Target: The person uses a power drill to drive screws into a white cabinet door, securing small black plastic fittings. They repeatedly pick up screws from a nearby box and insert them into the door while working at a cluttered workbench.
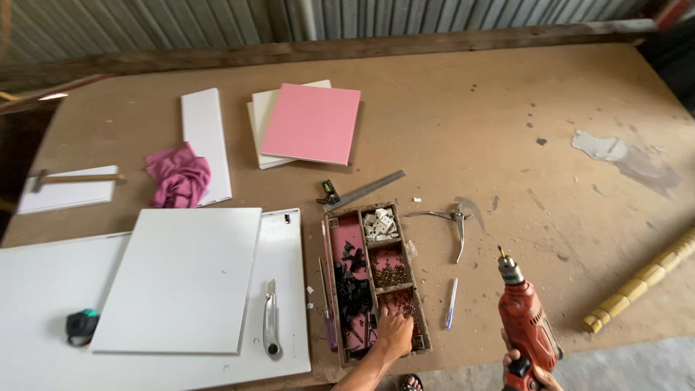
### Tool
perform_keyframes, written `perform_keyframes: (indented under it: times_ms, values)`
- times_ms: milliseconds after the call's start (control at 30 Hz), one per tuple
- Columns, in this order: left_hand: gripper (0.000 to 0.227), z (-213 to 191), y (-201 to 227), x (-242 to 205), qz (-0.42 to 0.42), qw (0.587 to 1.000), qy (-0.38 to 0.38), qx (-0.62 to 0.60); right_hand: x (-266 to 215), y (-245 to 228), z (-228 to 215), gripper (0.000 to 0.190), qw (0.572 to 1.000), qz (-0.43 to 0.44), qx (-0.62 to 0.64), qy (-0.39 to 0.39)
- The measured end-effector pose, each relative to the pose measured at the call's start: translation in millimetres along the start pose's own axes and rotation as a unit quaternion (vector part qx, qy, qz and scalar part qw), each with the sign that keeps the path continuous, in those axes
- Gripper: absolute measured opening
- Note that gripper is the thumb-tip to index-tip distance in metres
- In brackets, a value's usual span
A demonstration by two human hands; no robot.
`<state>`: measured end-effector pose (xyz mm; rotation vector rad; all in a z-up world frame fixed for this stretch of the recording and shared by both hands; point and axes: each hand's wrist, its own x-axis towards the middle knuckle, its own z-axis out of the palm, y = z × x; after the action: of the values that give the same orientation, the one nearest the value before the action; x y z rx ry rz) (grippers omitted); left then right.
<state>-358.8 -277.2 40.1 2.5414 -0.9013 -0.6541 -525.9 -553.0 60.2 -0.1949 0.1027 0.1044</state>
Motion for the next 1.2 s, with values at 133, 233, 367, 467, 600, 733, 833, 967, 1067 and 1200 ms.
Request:
perform_keyframes:
  times_ms: [133, 233, 367, 467, 600, 733, 833, 967, 1067, 1200]
  values:
    - [0.019, 21.2, -0.9, 2.5, -0.064, 0.996, -0.034, 0.056, -8.0, -14.0, -40.8, 0.092, 0.999, -0.007, -0.033, -0.021]
    - [0.033, 23.9, -3.6, 1.9, -0.059, 0.998, -0.013, 0.029, -9.1, -21.7, -52.0, 0.092, 0.998, 0.06, -0.024, -0.02]
    - [0.031, 17.8, -9.5, -5.0, -0.022, 0.998, 0.043, 0.043, -10.5, -21.3, -43.4, 0.086, 0.991, 0.126, -0.054, 0.001]
    - [0.024, 5.9, -9.8, -9.6, 0.005, 0.983, 0.178, -0.049, -4.7, -14.2, -48.6, 0.088, 0.985, 0.16, -0.026, 0.062]
    - [0.03, -55.0, 1.0, -15.7, -0.066, 0.891, 0.314, -0.32, 14.4, 26.1, -3.9, 0.078, 0.994, -0.014, -0.096, 0.05]
    - [0.016, -128.5, 1.9, -28.6, -0.086, 0.672, 0.335, -0.654, 27.0, 57.0, 105.0, 0.08, 0.955, -0.218, -0.135, 0.147]
    - [0.006, -143.9, -10.7, -35.1, 0.026, 0.562, 0.364, -0.743, 34.6, 59.7, 115.3, 0.082, 0.962, -0.168, -0.14, 0.16]
    - [0.01, -150.0, -2.0, -44.5, 0.01, 0.467, 0.316, -0.826, 39.1, 59.7, 91.5, 0.08, 0.955, -0.076, -0.193, 0.21]
    - [0.018, -145.3, -2.5, -44.2, -0.026, 0.476, 0.323, -0.817, 41.6, 61.1, 105.0, 0.083, 0.949, -0.08, -0.212, 0.22]
    - [0.016, -146.4, 0.7, -46.1, -0.042, 0.485, 0.323, -0.812, 37.7, 61.1, 112.7, 0.083, 0.946, -0.071, -0.212, 0.236]
